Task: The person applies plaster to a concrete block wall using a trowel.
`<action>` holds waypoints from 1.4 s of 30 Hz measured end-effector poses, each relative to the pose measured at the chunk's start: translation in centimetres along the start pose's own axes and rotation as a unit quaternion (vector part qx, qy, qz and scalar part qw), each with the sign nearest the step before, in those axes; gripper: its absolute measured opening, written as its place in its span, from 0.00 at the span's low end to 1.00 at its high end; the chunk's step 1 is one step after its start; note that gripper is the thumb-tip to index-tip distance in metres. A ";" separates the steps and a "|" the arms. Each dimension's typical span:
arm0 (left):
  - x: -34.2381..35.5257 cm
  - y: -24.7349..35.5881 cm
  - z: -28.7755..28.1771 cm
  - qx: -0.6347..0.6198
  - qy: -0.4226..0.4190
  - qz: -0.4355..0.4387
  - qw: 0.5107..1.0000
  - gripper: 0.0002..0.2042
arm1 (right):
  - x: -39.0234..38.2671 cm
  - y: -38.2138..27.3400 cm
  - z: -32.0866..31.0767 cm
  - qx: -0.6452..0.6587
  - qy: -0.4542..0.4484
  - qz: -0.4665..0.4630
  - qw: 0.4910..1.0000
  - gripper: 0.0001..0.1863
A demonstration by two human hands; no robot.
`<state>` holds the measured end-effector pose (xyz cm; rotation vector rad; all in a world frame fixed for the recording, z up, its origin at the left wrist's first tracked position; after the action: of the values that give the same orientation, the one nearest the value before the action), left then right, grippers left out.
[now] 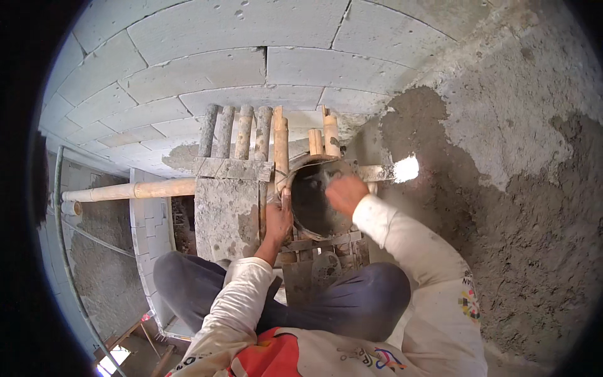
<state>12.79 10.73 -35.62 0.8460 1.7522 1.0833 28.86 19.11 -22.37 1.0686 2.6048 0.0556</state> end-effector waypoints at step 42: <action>-1.3 -0.9 -1.1 -0.091 0.096 0.041 0.990 0.32 | -14.1 1.4 8.8 0.360 0.102 0.271 0.887 0.28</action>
<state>12.20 8.92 -35.75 0.7248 1.7534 1.3959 41.99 9.65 -26.53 2.1195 2.4406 -0.7628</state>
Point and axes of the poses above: each hand's wrist, its own x-axis towards the middle knuckle, its own z-axis out of the palm, y = z × x, the point moved 6 cm from there along x, towards the middle knuckle, and after that the axes turned 5 degrees about y, right-handed, at the moved point
